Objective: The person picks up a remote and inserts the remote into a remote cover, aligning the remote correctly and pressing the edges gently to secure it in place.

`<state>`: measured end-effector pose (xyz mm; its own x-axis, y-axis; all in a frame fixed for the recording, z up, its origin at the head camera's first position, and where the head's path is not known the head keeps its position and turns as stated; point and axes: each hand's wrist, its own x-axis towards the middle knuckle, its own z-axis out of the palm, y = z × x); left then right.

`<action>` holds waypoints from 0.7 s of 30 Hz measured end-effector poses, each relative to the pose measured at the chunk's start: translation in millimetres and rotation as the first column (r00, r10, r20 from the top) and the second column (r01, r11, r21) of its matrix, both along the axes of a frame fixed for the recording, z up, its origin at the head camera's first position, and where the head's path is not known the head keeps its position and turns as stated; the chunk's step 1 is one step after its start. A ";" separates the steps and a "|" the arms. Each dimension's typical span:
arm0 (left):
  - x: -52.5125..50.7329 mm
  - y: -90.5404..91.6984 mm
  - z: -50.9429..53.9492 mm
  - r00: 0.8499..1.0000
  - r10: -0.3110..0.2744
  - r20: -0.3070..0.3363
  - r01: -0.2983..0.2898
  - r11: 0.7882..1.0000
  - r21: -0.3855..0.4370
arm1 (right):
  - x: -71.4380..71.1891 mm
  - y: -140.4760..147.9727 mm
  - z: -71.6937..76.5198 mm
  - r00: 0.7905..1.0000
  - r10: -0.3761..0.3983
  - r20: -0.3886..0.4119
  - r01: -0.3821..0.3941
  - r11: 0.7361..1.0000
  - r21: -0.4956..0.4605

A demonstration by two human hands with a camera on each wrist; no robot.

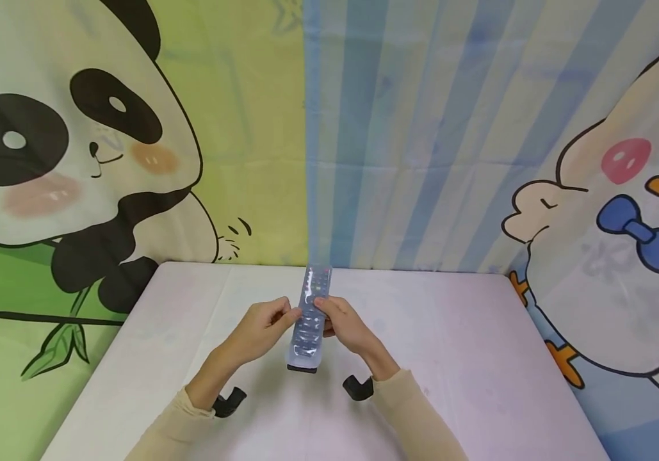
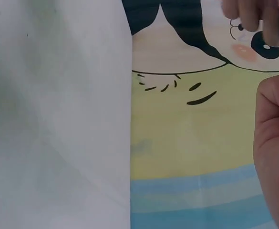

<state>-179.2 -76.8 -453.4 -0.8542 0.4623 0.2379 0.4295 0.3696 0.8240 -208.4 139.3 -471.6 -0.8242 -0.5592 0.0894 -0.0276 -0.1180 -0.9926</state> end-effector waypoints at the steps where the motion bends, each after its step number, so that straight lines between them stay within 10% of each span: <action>1: -0.6 0.1 -0.2 1.000 -0.009 0.002 0.009 1.000 0.010 | 0.7 -0.7 -1.2 1.000 -0.005 0.013 0.005 1.000 -0.018; 13: 9.3 2.9 -17.8 0.943 -0.297 0.147 0.241 0.919 0.312 | 1.7 -15.9 -8.3 0.988 -0.153 0.022 0.153 0.988 -0.034; 17: 13.7 -0.8 -16.7 0.979 -0.167 0.115 0.148 0.976 0.158 | -1.1 -14.8 -5.7 0.992 -0.125 0.022 0.124 0.990 0.062; 21: 15.3 0.6 -10.0 0.992 0.040 -0.116 -0.048 0.996 -0.073 | -4.0 -12.0 -3.0 0.992 -0.123 -0.026 0.126 0.983 0.134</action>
